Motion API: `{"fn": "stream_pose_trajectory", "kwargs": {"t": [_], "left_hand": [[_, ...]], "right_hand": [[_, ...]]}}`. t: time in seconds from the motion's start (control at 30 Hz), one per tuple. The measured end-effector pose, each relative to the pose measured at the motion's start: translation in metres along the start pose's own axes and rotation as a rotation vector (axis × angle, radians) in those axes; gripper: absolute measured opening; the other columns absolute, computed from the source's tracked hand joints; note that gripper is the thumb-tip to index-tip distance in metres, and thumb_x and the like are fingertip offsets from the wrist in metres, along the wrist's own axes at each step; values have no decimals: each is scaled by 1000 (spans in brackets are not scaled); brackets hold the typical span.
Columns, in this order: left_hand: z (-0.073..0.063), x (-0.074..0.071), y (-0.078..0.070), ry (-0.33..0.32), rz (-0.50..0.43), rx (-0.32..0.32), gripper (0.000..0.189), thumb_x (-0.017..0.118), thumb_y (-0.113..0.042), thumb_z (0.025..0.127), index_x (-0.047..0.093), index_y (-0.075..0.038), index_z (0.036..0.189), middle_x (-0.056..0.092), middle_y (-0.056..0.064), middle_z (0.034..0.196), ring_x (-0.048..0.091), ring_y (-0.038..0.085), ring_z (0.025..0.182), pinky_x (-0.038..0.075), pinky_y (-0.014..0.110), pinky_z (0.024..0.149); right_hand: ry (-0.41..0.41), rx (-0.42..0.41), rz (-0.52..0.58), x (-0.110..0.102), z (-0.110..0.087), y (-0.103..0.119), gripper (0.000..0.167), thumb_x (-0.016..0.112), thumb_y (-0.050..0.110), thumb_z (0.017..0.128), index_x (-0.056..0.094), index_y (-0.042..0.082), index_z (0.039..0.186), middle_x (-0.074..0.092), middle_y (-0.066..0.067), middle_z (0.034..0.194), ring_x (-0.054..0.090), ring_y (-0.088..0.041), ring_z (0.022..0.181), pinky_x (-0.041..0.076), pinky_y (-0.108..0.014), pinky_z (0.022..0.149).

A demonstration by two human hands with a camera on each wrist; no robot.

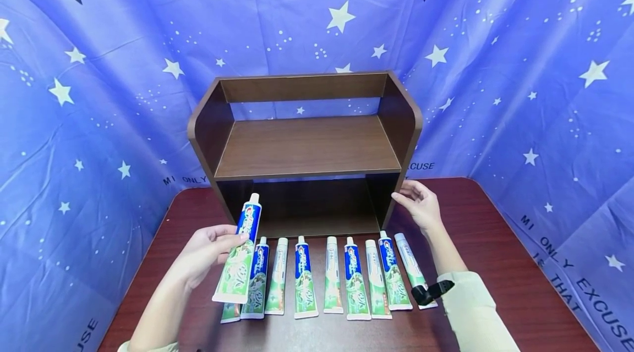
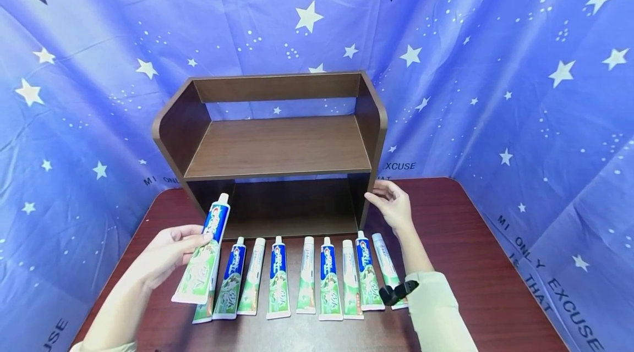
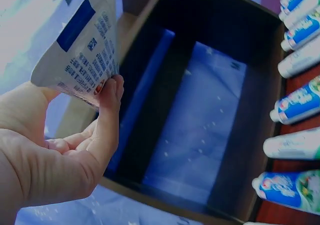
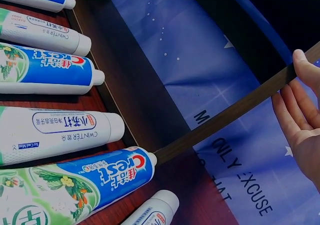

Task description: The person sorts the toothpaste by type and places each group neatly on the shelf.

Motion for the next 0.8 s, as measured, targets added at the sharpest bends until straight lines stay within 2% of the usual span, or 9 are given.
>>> {"fn": "stream_pose_trajectory", "kwargs": {"t": [0.23,0.4,0.57,0.8], "left_hand": [[-4,7,-34,7,-67,54,50,63,-23,93,45,9,126,70,-8,85,70,7,77,58,24,73],[2,5,-57,-20,-23,61,52,65,-26,91,47,9,125,70,-8,85,69,6,77,58,23,74],[14,-2,-78,-57,24,50,62,69,-32,88,46,7,129,69,-8,85,69,6,77,58,23,75],[42,-12,-105,-110,-11,38,62,63,-31,92,42,7,136,64,-10,86,63,1,78,55,16,73]], "right_hand": [[-1,-3,2,1,-1,2,34,69,-10,79,63,17,98,66,22,87,62,7,82,50,-6,76],[-3,-7,0,0,0,2,34,69,-10,79,63,18,97,66,22,87,62,7,82,50,-6,77],[-6,-4,-22,0,0,4,31,70,-8,80,62,13,101,66,23,87,61,7,82,50,-6,78],[-1,6,-53,0,-3,4,29,70,-7,80,61,3,106,64,25,87,61,8,83,49,-5,78]]}}
Point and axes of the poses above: each hand's wrist, its own z-axis towards the middle knuckle, its own x-axis out of the palm, y = z × x, the point moved 6 cm from there along z, towards the middle knuckle
